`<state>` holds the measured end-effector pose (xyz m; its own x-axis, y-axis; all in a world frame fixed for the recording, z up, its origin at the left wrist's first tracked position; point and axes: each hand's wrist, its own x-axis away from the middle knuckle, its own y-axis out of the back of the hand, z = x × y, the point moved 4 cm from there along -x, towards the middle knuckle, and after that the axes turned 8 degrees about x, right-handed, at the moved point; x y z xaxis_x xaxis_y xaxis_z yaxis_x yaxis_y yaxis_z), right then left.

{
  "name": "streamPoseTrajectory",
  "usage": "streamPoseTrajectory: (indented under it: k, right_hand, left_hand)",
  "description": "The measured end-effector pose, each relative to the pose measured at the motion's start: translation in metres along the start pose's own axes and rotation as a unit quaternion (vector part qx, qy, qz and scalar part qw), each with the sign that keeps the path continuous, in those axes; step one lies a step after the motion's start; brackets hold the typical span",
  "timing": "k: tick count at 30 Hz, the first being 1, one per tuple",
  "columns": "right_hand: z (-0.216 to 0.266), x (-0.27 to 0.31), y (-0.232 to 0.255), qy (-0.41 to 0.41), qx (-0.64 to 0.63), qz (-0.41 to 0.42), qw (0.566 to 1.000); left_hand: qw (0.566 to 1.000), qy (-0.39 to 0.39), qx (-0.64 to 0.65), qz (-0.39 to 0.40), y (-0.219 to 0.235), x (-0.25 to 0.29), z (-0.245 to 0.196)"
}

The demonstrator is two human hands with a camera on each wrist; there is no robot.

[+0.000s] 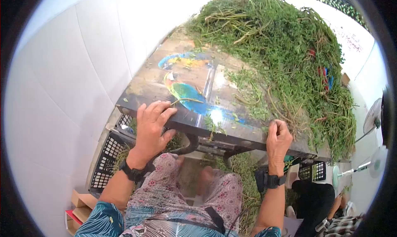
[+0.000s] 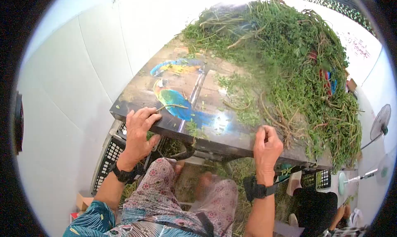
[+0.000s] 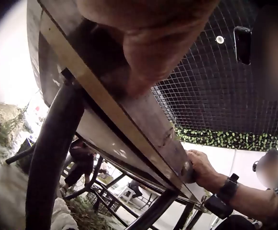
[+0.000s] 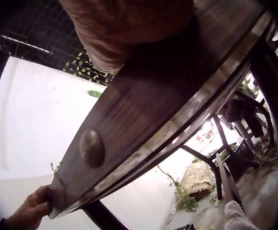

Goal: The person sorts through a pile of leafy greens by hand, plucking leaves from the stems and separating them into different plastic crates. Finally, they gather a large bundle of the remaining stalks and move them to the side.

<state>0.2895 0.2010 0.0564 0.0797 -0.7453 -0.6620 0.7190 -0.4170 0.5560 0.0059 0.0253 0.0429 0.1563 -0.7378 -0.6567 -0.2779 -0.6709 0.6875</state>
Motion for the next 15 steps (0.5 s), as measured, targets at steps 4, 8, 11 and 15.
streamPoseTrajectory:
  k: [4,8,11,15]
  right_hand:
    - [-0.006,0.001,-0.002,-0.005,-0.012,0.001,1.000]
    - [-0.008,0.002,-0.002,0.013,-0.003,-0.008,1.000]
    - [-0.006,0.002,0.002,0.006,-0.030,0.003,1.000]
    - [-0.011,0.004,0.002,0.023,-0.052,0.011,0.998]
  left_hand:
    - [0.999,0.004,0.038,0.004,0.006,-0.008,-0.007]
    - [0.987,-0.019,0.157,0.036,0.004,-0.030,-0.016]
    - [0.962,0.031,0.260,0.079,-0.015,-0.052,-0.033]
    - [0.948,-0.003,0.312,0.071,-0.048,-0.068,-0.050]
